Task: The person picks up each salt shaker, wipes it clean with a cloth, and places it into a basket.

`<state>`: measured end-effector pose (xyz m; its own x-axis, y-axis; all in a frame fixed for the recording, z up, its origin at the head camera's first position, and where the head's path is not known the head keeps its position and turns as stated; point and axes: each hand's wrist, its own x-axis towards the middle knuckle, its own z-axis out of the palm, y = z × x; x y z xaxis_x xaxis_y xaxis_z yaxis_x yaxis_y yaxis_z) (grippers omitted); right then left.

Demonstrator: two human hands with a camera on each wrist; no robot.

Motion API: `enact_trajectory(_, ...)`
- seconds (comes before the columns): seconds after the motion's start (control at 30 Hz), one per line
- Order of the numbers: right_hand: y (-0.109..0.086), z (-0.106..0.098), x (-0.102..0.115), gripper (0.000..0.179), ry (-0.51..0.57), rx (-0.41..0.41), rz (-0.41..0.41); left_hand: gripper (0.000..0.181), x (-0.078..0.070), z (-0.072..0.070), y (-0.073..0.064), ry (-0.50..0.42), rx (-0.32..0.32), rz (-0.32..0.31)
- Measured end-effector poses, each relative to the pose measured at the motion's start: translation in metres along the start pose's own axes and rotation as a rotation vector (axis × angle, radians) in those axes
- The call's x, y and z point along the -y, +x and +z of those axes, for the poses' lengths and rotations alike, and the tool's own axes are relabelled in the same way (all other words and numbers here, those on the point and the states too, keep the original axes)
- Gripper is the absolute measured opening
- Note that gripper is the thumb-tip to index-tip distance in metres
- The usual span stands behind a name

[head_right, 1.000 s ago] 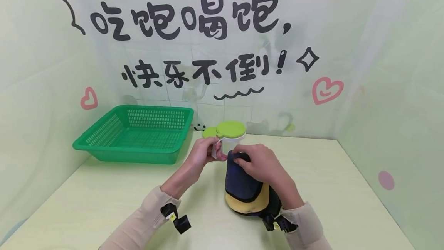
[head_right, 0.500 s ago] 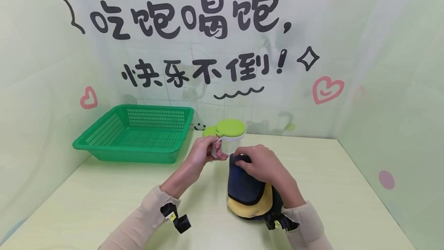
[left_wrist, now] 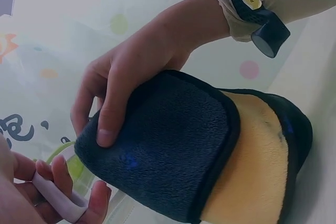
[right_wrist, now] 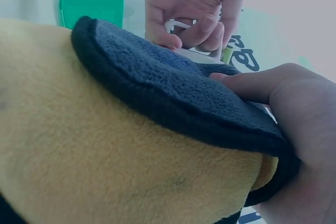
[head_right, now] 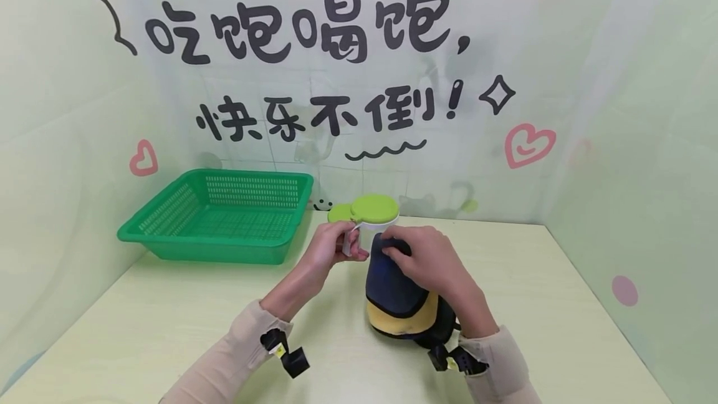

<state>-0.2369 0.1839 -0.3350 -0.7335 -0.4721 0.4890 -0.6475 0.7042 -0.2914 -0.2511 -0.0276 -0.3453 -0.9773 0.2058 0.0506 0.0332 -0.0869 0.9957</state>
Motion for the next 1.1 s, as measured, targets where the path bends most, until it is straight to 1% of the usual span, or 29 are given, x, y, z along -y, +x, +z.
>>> enact_trajectory(0.13,0.000,-0.002,0.000,0.019,0.010,-0.025,-0.002,0.032,0.001,0.000,0.000,-0.009,0.003,0.001)
enact_trajectory(0.27,0.000,-0.001,-0.001,0.019,0.024,-0.012,0.008,0.032,0.001,0.000,0.000,-0.008,0.005,0.003)
enact_trajectory(0.63,0.000,0.010,-0.005,0.016,0.062,0.145,0.061,0.033,-0.002,-0.003,0.000,-0.010,-0.005,-0.003)
enact_trajectory(0.8,0.001,0.012,-0.008,0.013,0.069,0.192,0.064,0.032,-0.002,-0.003,0.000,-0.006,-0.004,-0.007)
enact_trajectory(0.97,0.001,0.012,-0.009,0.012,0.061,0.203,0.052,0.032,0.000,-0.003,0.001,-0.003,-0.005,-0.012)
enact_trajectory(1.1,0.001,0.011,-0.009,0.013,0.033,0.182,0.051,0.032,0.002,-0.003,0.001,-0.001,-0.001,-0.008)
